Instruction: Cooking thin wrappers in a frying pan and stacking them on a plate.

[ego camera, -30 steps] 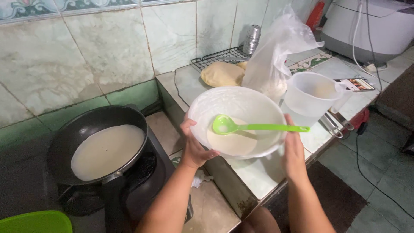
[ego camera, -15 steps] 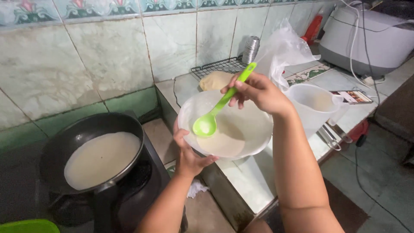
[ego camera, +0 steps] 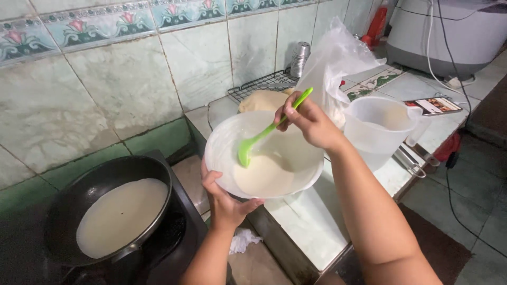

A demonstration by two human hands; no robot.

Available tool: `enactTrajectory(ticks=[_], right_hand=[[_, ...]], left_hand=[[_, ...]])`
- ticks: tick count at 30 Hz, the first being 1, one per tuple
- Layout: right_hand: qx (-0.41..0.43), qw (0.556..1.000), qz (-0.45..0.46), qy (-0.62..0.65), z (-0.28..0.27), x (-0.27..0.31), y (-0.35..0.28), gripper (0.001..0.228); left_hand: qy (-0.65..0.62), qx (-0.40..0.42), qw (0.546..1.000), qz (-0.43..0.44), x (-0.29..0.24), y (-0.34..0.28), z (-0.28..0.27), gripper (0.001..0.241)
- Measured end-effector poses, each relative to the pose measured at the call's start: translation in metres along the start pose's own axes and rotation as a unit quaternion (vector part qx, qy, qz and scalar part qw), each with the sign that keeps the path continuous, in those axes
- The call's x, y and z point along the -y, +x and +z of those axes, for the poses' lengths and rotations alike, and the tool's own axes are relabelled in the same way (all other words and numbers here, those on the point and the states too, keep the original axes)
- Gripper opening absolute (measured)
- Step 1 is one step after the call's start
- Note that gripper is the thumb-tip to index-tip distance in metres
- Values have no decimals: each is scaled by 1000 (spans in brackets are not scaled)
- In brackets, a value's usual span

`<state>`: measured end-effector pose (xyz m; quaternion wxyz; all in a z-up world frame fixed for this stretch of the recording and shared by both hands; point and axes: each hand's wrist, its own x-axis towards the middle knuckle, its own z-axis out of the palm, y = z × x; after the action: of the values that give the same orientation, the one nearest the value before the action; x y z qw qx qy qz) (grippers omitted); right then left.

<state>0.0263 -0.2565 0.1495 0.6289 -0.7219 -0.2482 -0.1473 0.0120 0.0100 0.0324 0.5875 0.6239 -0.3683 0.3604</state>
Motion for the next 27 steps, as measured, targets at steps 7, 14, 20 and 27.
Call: enactTrajectory(ticks=[7, 14, 20, 27], right_hand=[[-76, 976, 15, -203, 12, 30, -7, 16], [-172, 946, 30, -274, 22, 36, -6, 22], [-190, 937, 240, -170, 33, 25, 3, 29], [-160, 943, 292, -2, 16, 2, 4, 33]], left_hand=[[1, 4, 1000, -22, -3, -2, 2, 93], [31, 6, 998, 50, -21, 10, 0, 94], [47, -2, 997, 53, -25, 7, 2, 95], [14, -1, 999, 36, -10, 4, 1, 92]])
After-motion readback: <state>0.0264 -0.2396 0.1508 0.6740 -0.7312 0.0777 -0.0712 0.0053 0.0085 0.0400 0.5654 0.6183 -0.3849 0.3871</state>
